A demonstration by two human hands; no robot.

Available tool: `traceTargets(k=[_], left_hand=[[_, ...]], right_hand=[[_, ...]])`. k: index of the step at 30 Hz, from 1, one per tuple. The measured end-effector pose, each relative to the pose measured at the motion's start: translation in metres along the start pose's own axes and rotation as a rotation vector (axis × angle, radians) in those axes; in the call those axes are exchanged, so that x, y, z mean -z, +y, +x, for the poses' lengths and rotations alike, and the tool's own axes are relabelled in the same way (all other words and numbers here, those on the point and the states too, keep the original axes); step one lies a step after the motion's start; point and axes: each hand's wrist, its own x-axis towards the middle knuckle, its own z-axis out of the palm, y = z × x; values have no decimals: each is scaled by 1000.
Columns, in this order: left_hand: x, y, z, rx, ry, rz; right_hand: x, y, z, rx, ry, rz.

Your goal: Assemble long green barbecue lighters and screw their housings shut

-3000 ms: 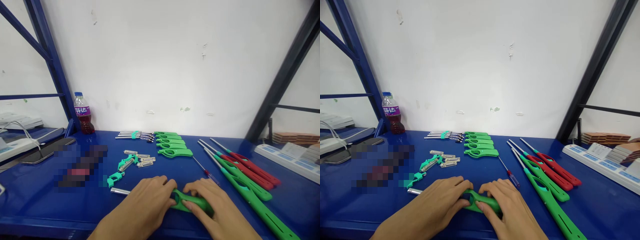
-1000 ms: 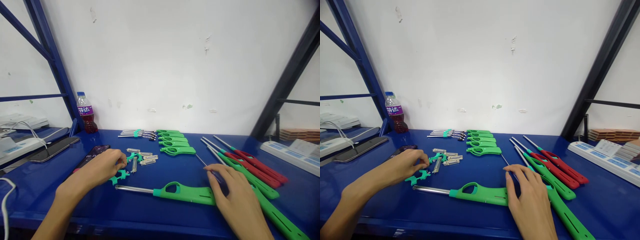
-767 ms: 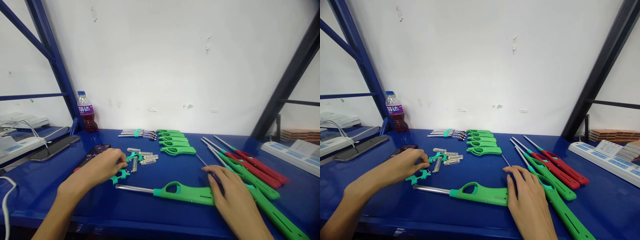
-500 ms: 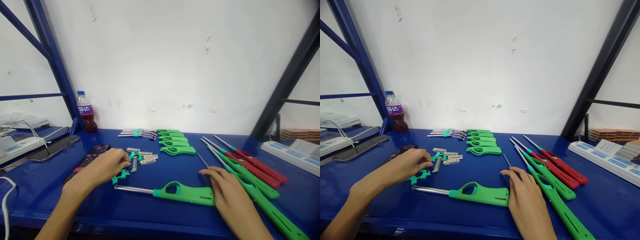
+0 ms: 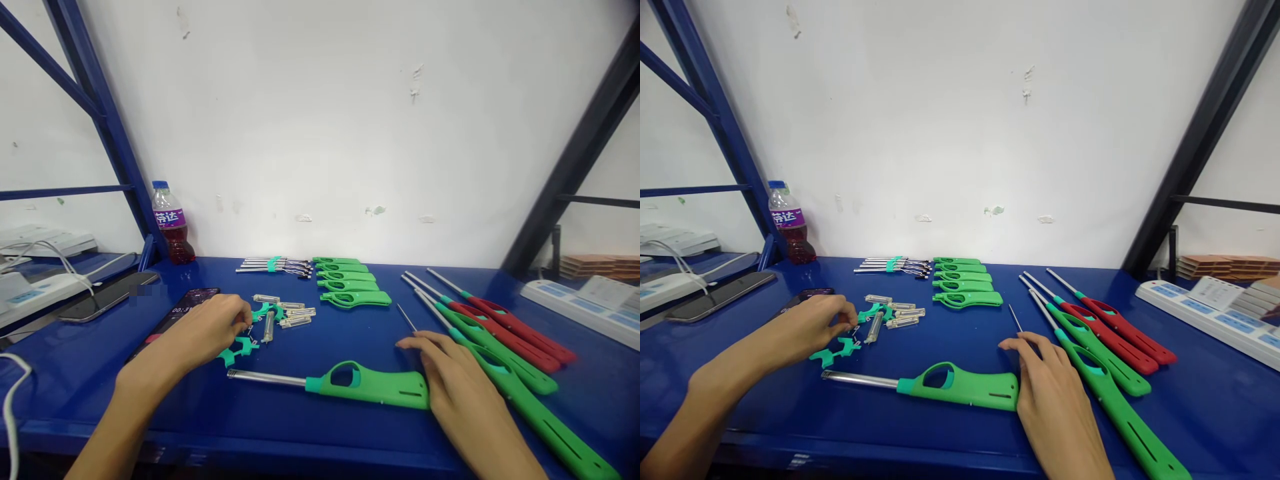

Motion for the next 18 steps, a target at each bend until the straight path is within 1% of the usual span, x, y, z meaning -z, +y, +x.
traceTargets(k=[4, 9, 18], left_hand=[[3, 10, -1, 52, -27, 20], [5, 18, 0, 80, -62, 50], [0, 16, 3, 82, -62, 63]], right_hand=[[0, 0, -1, -7, -3, 6], [1, -1, 0, -10, -6, 11], [1, -2, 1, 11, 2, 23]])
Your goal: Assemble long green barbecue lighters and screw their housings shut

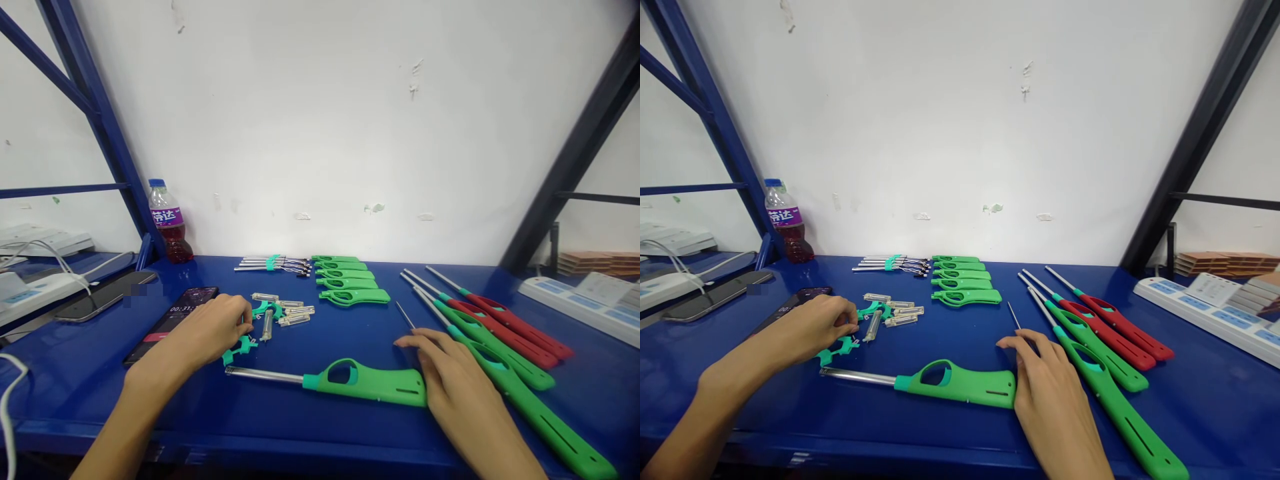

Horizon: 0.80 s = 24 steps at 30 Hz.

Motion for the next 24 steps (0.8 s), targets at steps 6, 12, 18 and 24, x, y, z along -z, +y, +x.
traceTargets(k=[6, 12, 18, 24], left_hand=[[2, 5, -2, -7, -4, 7], [3, 8, -5, -40, 11, 9], [-3, 3, -6, -112, 49, -19], [-1, 13, -12, -165, 67, -57]], right_hand=[[0, 1, 0, -1, 3, -11], [-2, 4, 0, 20, -12, -44], [0, 2, -1, 18, -9, -49], [0, 0, -1, 21, 6, -59]])
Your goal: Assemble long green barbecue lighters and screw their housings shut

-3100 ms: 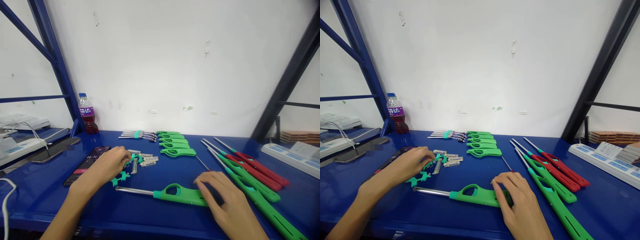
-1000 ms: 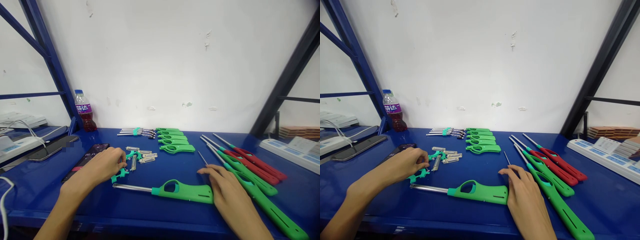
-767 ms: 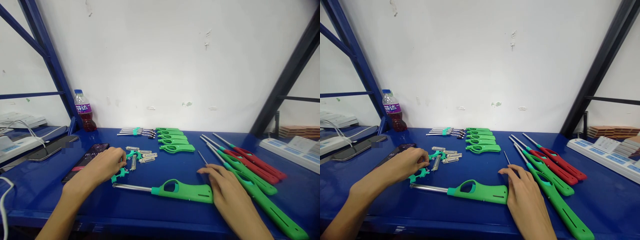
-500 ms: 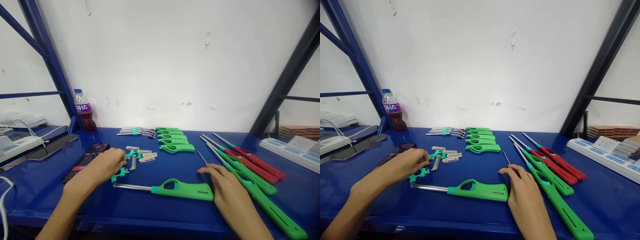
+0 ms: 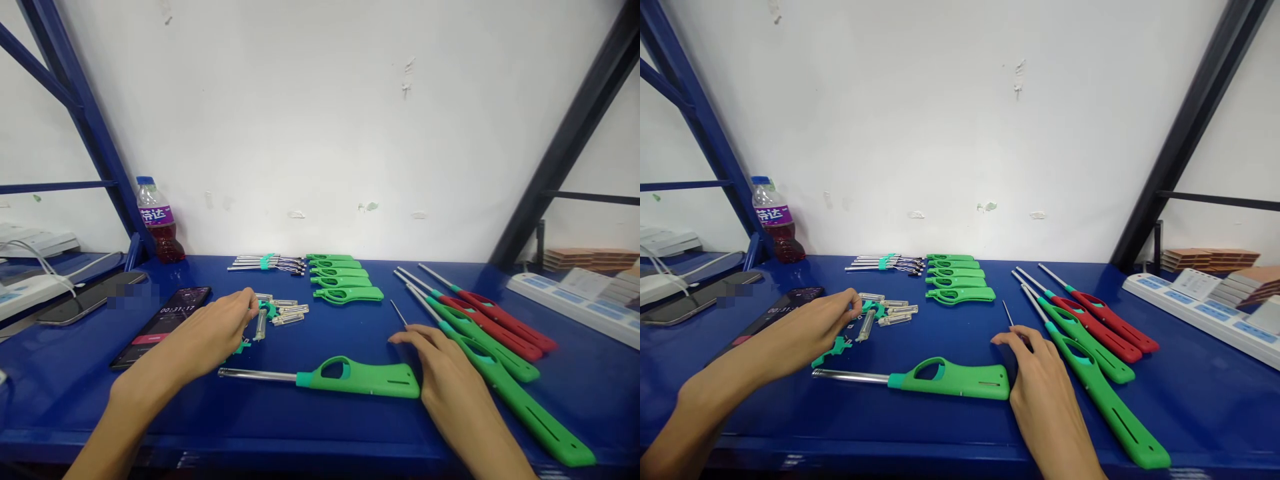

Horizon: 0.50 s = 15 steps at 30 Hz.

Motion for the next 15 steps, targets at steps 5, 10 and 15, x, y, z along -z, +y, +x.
traceTargets(k=[5, 10, 15], left_hand=[[2, 16, -4, 1, 6, -35], [1, 27, -11, -52, 6, -79], [2, 42, -16, -152, 8, -166]], right_hand=[[1, -2, 0, -2, -3, -25], [1, -2, 0, -27, -5, -7], [-1, -1, 2, -26, -2, 48]])
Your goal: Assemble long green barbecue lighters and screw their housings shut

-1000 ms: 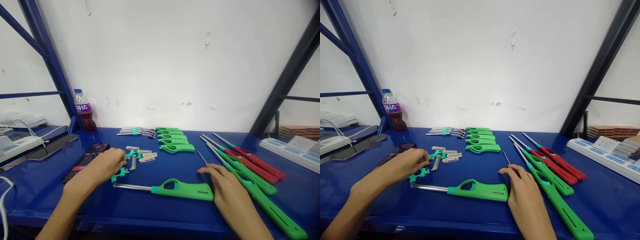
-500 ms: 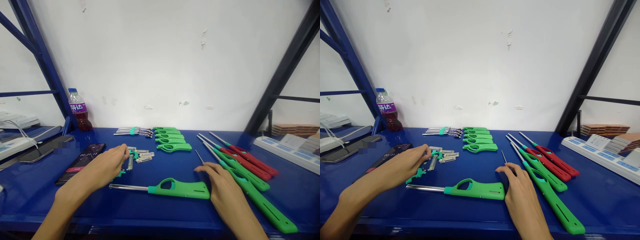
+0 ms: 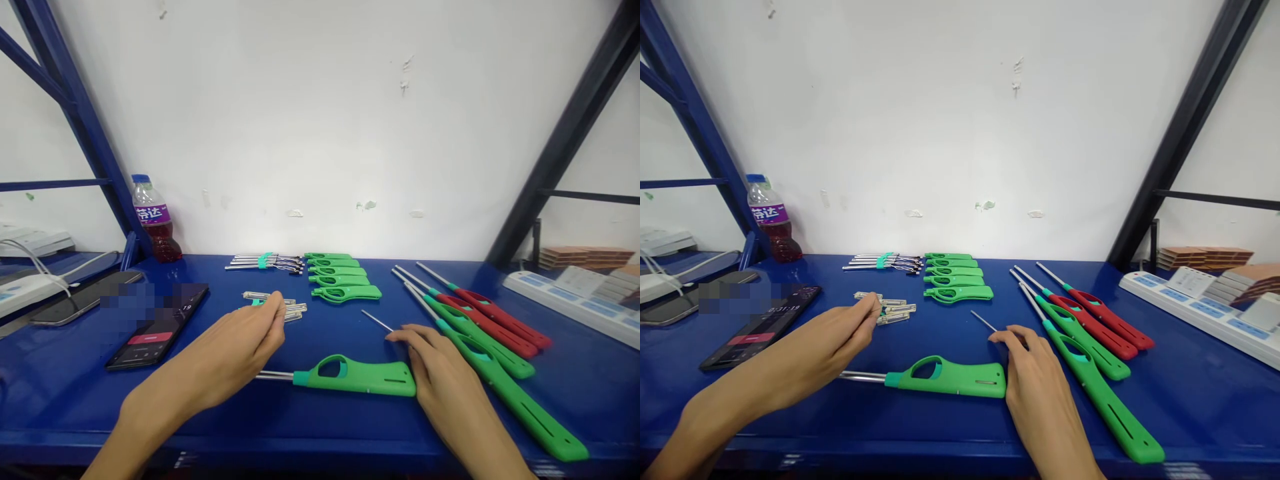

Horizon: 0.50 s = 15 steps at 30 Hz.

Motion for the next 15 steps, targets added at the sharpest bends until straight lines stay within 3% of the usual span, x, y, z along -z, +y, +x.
traceTargets(k=[6, 10, 15], left_hand=[[-4, 18, 3, -38, -19, -146], [-11, 23, 8, -89, 56, -279], [-22, 32, 15, -59, 131, -466]], right_hand=[[2, 0, 0, 14, -28, 27], [3, 0, 0, 2, -21, 34], [10, -7, 0, -48, 48, 40]])
